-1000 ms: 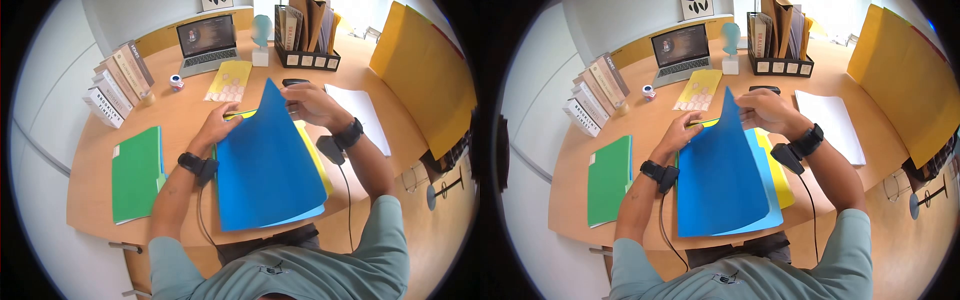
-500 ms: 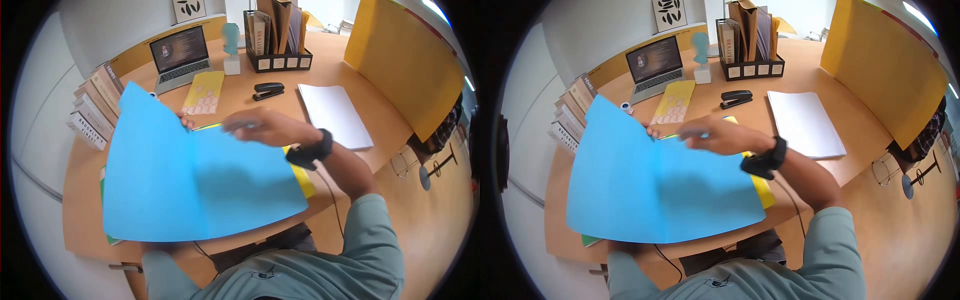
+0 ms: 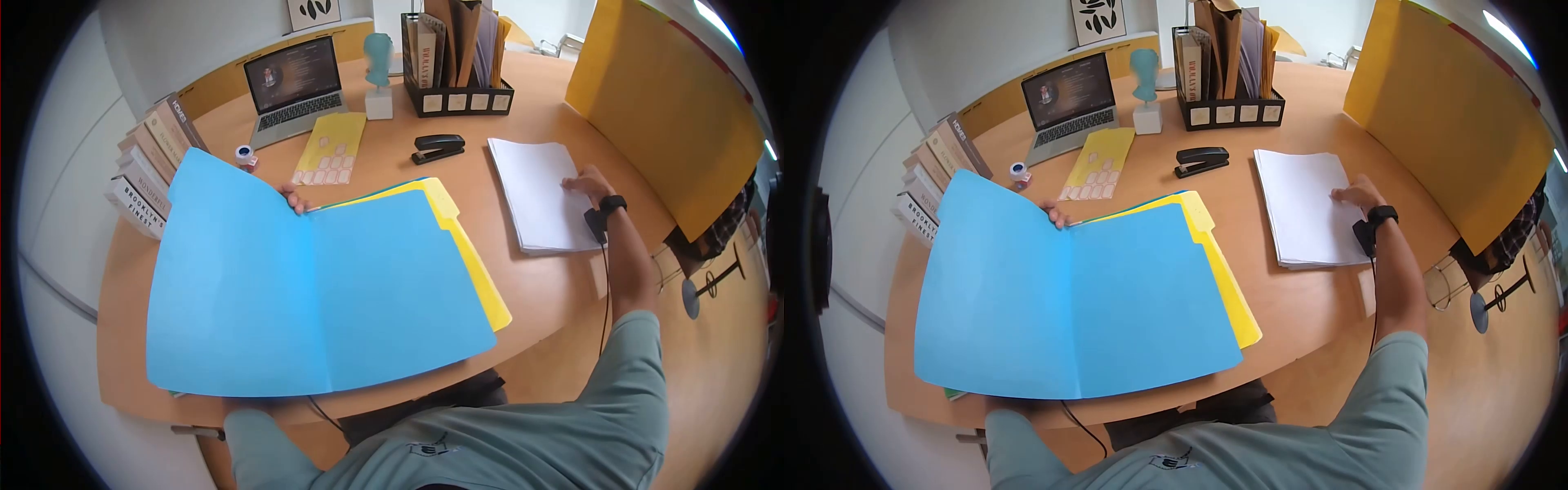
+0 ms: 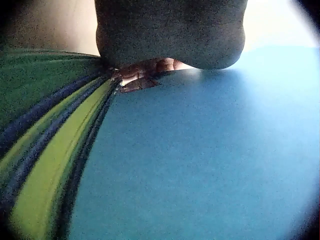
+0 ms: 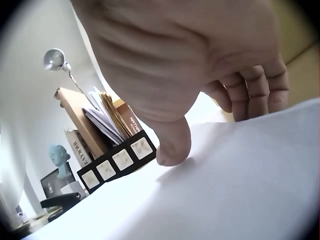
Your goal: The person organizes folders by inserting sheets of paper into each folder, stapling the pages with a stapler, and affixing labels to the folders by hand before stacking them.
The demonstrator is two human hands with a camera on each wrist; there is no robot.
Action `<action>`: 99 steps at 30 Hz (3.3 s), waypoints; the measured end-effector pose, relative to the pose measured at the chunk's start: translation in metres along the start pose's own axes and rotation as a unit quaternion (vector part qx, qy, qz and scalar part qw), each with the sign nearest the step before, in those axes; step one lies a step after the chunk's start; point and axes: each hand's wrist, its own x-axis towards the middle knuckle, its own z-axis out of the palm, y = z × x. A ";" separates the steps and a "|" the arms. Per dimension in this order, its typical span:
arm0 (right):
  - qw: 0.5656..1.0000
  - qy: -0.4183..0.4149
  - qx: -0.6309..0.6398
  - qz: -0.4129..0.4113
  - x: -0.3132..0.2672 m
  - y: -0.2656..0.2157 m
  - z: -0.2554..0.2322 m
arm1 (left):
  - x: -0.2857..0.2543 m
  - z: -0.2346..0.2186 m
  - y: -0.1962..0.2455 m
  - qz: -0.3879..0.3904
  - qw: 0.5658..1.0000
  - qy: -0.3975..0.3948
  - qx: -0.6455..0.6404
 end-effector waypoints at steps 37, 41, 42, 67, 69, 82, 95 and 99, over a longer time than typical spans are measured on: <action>0.938 -0.027 0.207 -0.277 -0.122 -0.201 0.072 | -0.014 -0.015 0.005 -0.004 0.999 0.040 -0.008; 0.961 -0.078 0.120 -0.239 -0.154 -0.202 0.145 | -0.016 -0.010 0.007 -0.002 0.999 0.044 -0.008; 0.959 -0.087 0.122 -0.242 -0.155 -0.198 0.157 | -0.017 -0.010 0.007 -0.001 0.999 0.044 -0.006; 0.947 -0.244 0.028 -0.209 -0.184 -0.213 0.134 | -0.013 -0.021 0.002 -0.009 0.997 0.080 0.003; 0.947 -0.245 0.021 -0.206 -0.186 -0.215 0.134 | -0.013 -0.022 0.002 -0.009 0.997 0.081 0.003; 0.942 -0.263 0.023 -0.208 -0.201 -0.221 0.128 | -0.013 -0.025 0.007 -0.015 0.996 0.083 0.025; 0.931 -0.192 -0.069 -0.302 -0.200 -0.215 0.131 | -0.011 -0.021 0.007 -0.002 0.999 0.034 0.012; 0.930 -0.183 -0.052 -0.314 -0.194 -0.208 0.135 | -0.012 -0.019 0.005 0.004 1.000 0.013 0.011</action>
